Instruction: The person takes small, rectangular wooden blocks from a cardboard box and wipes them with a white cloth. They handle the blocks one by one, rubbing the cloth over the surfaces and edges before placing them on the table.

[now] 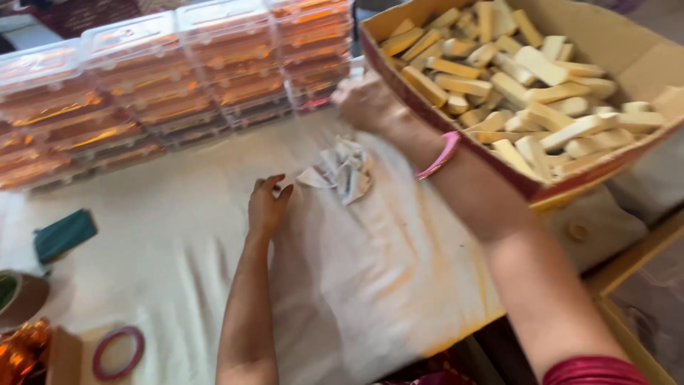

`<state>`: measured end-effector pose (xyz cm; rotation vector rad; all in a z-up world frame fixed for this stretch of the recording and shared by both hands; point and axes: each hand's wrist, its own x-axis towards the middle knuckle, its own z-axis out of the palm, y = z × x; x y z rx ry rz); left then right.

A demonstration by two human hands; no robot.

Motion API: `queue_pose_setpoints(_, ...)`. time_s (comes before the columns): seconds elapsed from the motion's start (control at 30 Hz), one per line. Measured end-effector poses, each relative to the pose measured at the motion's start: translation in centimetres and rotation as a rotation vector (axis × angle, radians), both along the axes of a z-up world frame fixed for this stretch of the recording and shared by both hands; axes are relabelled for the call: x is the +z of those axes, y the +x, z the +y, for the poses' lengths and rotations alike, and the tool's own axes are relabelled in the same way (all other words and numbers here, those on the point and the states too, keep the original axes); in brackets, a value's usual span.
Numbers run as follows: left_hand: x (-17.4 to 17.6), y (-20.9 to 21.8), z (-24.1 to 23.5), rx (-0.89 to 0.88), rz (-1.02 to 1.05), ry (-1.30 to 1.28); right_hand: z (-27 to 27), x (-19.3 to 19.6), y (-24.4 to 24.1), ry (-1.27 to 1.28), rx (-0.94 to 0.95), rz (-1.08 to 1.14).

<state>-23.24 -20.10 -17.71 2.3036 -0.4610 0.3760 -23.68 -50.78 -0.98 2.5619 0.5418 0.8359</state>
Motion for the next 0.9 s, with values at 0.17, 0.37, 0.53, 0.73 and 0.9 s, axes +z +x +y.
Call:
queue_pose_setpoints(0.17, -1.4, 0.6, -1.0, -0.004, 0.096, -0.029, -13.7, 5.4, -6.3, -0.001, -0.292, 0.086)
queue_pose_setpoints(0.37, -0.8, -1.3, -1.5, 0.103, 0.052, -0.053, -23.8, 5.5, -8.5, -0.108, -0.755, 0.276)
queue_pose_setpoints(0.53, 0.8, -2.1, -1.6, 0.129, 0.115, -0.030, -26.7, 3.4, -4.3, -0.118, -0.923, 0.517)
queue_pose_setpoints(0.73, 0.1, -2.0, -1.6, 0.153, 0.145, 0.006, -20.1, 1.8, 1.0, 0.098, -0.633, 0.531)
queue_pose_setpoints(0.9, 1.3, -2.8, -1.8, 0.163, 0.180, -0.023, -23.0, -9.9, 8.3, -0.486, -0.213, 0.217)
